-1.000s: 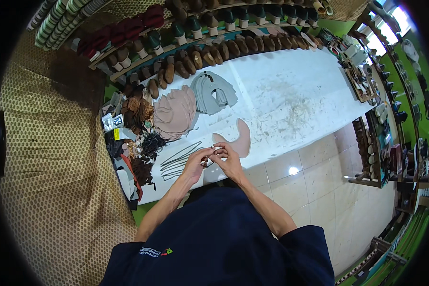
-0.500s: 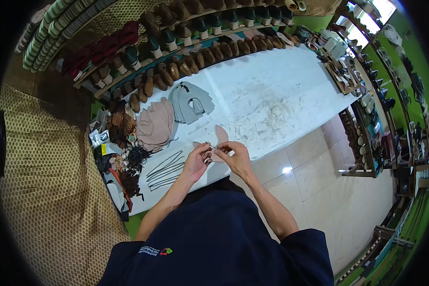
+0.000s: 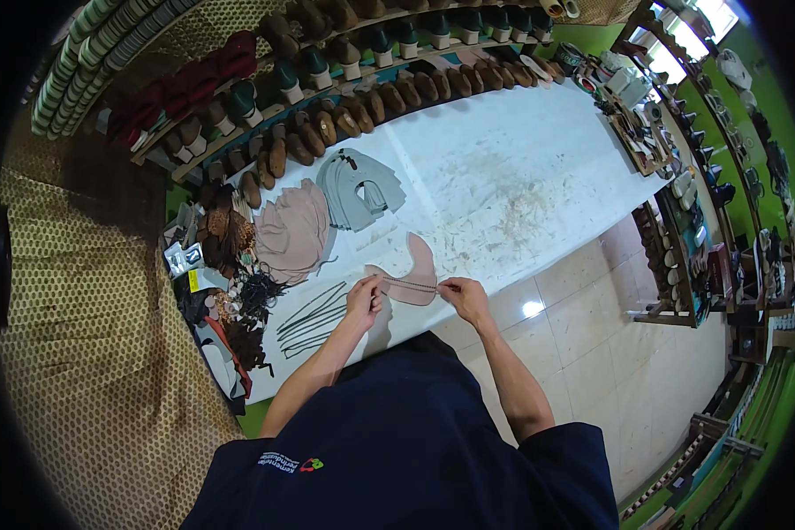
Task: Arrange and match cut leather components for shoe uppers on a workbench to prepare for stitching.
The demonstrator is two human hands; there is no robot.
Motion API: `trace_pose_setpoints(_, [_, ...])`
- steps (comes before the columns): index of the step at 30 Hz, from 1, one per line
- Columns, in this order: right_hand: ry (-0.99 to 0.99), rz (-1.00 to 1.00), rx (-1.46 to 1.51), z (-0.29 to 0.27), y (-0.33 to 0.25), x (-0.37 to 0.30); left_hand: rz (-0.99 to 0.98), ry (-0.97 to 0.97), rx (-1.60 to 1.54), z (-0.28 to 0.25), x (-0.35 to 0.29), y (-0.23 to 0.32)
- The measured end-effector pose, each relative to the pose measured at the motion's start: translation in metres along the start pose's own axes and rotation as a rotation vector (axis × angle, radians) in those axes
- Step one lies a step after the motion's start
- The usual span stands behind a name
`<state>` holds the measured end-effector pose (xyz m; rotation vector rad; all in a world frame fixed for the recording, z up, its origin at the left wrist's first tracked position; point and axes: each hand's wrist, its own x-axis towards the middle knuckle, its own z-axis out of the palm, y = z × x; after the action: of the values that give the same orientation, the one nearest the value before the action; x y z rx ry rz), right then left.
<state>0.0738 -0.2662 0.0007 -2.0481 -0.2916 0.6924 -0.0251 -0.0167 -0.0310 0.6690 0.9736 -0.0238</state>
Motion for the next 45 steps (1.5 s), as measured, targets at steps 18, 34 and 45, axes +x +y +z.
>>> trace_pose_setpoints(18, [0.054,-0.409,-0.201,0.101,-0.061,0.057,-0.022,0.074,0.083,-0.001,-0.006,0.028])
trace_pose_setpoints(34, [0.008,-0.533,-0.37,0.103,-0.073,0.095,0.912,0.365,1.634,-0.024,-0.011,0.008])
trace_pose_setpoints(45, [-0.052,-0.512,-0.407,0.107,-0.07,0.106,0.841,0.348,1.621,-0.022,-0.005,0.005])
